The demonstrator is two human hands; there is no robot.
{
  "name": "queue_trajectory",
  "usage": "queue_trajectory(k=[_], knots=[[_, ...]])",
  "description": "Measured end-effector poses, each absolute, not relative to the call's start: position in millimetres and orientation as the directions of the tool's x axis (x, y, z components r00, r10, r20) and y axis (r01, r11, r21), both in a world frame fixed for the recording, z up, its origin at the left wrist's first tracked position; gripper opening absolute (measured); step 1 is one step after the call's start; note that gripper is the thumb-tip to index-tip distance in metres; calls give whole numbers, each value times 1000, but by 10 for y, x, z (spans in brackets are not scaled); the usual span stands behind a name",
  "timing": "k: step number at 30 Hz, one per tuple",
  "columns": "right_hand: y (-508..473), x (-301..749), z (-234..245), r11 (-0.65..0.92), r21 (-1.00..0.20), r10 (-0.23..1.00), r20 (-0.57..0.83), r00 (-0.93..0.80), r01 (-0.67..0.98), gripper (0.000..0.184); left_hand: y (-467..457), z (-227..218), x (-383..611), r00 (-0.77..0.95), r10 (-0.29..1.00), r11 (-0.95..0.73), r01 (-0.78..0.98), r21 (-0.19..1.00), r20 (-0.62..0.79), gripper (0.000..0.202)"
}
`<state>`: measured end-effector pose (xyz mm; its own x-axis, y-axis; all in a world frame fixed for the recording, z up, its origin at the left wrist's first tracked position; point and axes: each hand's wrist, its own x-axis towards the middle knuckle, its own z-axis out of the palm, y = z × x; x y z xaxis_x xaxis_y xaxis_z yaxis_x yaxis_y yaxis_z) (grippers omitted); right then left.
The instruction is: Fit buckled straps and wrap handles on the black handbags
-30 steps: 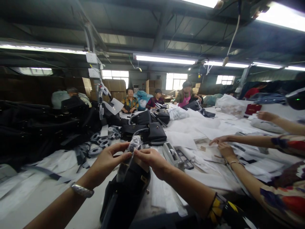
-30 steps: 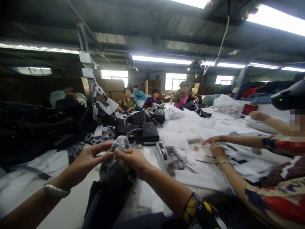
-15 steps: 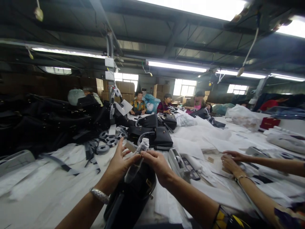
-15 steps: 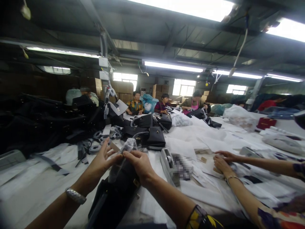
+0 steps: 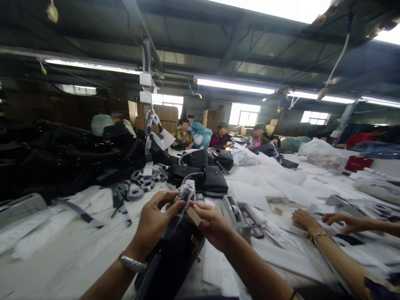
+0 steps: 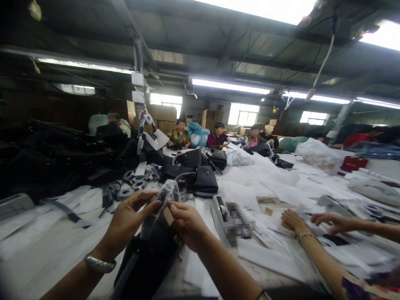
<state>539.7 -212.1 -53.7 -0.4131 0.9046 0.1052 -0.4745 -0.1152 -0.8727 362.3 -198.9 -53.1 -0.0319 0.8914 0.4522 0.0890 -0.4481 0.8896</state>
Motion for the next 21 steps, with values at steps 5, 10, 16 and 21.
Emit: queue_trajectory(k=[5, 10, 16, 21], knots=[[-2185, 5146, -640, 80, -858, 948, 224, -228, -508, 40, -2015, -531, 3658, -65, 842, -514, 207, 832, 536, 31], [-2141, 4972, -762, 246, -863, 957, 288, -29, -441, 38, -2078, -474, 3716, -45, 872, -479, 136, 867, 488, 30], [-2090, 5004, -773, 301, -896, 952, 304, 42, -326, 43, -2158, -438, 3702, -39, 896, -432, 157, 888, 443, 31], [-2067, 4999, -801, 334, -892, 942, 324, 85, -303, 38, -2298, -394, 3644, 18, 895, -439, 213, 873, 446, 39]])
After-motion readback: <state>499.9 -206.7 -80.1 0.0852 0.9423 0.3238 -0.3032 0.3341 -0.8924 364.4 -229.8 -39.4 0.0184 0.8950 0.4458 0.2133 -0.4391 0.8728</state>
